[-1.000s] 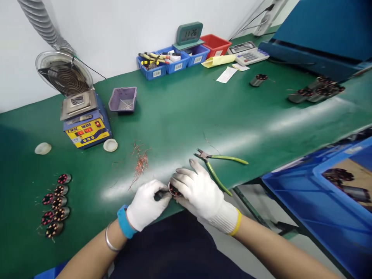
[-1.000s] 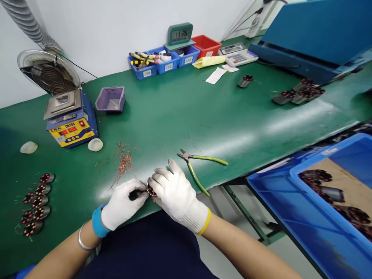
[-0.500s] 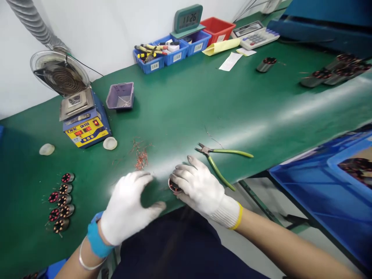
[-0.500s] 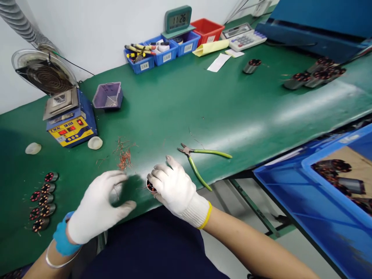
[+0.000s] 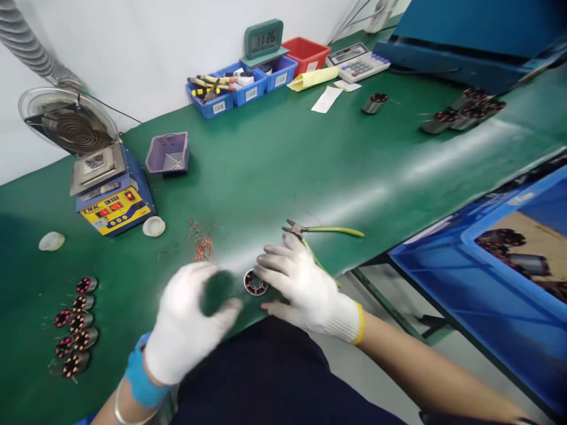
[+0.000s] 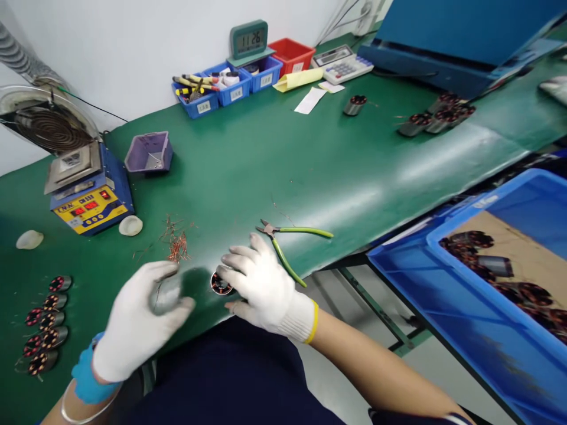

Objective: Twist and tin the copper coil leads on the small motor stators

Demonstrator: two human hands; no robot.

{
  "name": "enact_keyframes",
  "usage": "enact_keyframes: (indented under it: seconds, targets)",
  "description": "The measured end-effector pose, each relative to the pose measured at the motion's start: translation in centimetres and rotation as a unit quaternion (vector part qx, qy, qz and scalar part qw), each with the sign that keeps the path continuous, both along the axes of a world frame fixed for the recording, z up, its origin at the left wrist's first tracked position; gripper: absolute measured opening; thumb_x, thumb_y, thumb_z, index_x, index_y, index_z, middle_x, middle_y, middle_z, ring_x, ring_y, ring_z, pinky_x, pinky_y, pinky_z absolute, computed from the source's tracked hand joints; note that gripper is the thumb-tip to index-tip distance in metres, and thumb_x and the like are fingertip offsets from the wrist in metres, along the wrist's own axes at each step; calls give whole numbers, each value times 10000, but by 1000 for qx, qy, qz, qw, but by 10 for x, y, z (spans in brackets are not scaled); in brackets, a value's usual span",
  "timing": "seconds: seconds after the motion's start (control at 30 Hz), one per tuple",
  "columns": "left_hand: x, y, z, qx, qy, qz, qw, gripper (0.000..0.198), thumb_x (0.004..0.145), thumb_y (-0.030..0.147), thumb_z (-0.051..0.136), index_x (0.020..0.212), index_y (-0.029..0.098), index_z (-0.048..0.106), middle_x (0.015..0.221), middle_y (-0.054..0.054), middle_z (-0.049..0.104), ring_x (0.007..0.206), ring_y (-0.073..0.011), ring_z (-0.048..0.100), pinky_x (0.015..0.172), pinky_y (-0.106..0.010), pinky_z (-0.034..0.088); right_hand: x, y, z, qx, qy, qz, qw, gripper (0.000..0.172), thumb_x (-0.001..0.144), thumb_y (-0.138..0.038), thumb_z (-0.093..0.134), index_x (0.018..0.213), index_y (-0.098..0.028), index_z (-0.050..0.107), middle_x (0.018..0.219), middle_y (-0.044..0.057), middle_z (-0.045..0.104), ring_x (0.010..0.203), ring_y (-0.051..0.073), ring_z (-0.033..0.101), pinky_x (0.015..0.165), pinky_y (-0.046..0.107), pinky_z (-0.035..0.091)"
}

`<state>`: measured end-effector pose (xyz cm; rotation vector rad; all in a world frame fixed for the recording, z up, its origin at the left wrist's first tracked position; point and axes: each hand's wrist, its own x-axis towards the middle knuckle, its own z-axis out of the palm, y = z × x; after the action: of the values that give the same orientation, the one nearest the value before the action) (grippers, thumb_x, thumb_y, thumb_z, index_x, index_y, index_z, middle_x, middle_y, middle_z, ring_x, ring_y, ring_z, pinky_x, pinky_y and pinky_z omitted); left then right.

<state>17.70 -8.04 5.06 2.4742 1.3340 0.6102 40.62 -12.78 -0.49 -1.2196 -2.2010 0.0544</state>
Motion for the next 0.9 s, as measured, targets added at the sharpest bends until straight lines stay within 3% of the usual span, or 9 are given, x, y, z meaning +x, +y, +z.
enact_keyframes:
  seconds: [0.1, 0.2, 0.33, 0.43, 0.57, 0.7, 0.77, 0.83, 0.9]
  targets:
    - [44, -5, -5, -75, 81, -45, 993, 456, 626, 472, 749, 943, 195, 574, 955, -74, 636, 878, -264, 615, 781, -371, 504, 9, -3, 6, 3, -27, -30, 999, 324, 814, -322, 610, 1101, -171, 614, 1076, 99, 664, 1130, 325, 527, 1078, 670, 207]
    - [65, 0, -21, -115, 144, -75, 980, 322, 737, 469, 671, 864, 185, 591, 841, -61, 616, 810, -258, 609, 736, -374, 497, 12, -1, 6, -14, -111, -33, 993, 163, 858, -207, 535, 979, -225, 643, 956, 33, 688, 1127, 286, 536, 1111, 663, 149]
    - [52, 11, -34, -122, 148, -88, 978, 200, 764, 351, 666, 867, 187, 617, 845, -49, 606, 813, -238, 592, 757, -362, 484, 26, 2, 2, -1, -178, -69, 982, 204, 866, -118, 462, 821, -204, 641, 872, 60, 675, 1048, 263, 574, 1107, 651, 167]
    - [37, 16, -35, -133, 125, -97, 978, 233, 738, 331, 695, 917, 197, 626, 876, -38, 607, 833, -228, 585, 779, -356, 478, 33, 2, 4, -3, -139, -67, 988, 146, 866, -171, 496, 833, -169, 638, 887, 86, 670, 1088, 289, 553, 1093, 654, 195]
    - [31, 17, -35, -130, 109, -96, 981, 277, 738, 335, 702, 953, 185, 613, 882, -41, 602, 843, -227, 578, 781, -356, 471, 14, 7, 8, -35, -140, -5, 990, 146, 855, -262, 558, 958, -199, 640, 975, 52, 679, 1160, 294, 509, 1100, 690, 97]
    - [32, 17, -38, -124, 108, -106, 981, 253, 731, 325, 700, 921, 186, 610, 863, -37, 589, 809, -219, 565, 757, -351, 469, 2, 14, 9, -20, -211, 12, 977, 209, 827, -86, 494, 784, -218, 651, 890, 48, 672, 1075, 266, 558, 1110, 677, 116]
    - [33, 18, -38, -124, 104, -109, 981, 250, 725, 323, 699, 914, 189, 606, 865, -37, 588, 812, -218, 563, 760, -349, 468, 5, 15, 11, -29, -213, -7, 977, 229, 837, -92, 494, 738, -225, 651, 920, 47, 678, 1026, 263, 576, 1103, 666, 171]
    - [34, 18, -37, -124, 103, -113, 980, 249, 723, 321, 697, 914, 195, 600, 871, -36, 590, 823, -219, 564, 766, -348, 466, 8, 16, 13, -33, -189, -22, 981, 137, 848, -185, 543, 833, -227, 673, 980, 56, 681, 1058, 287, 559, 1076, 681, 206]
    - [34, 18, -35, -119, 112, -112, 980, 228, 727, 316, 687, 900, 202, 591, 861, -33, 587, 815, -220, 564, 758, -349, 462, 6, 19, 14, -33, -170, -33, 984, 216, 828, -288, 599, 1021, -213, 661, 1075, 79, 669, 1138, 319, 511, 1051, 705, 205]
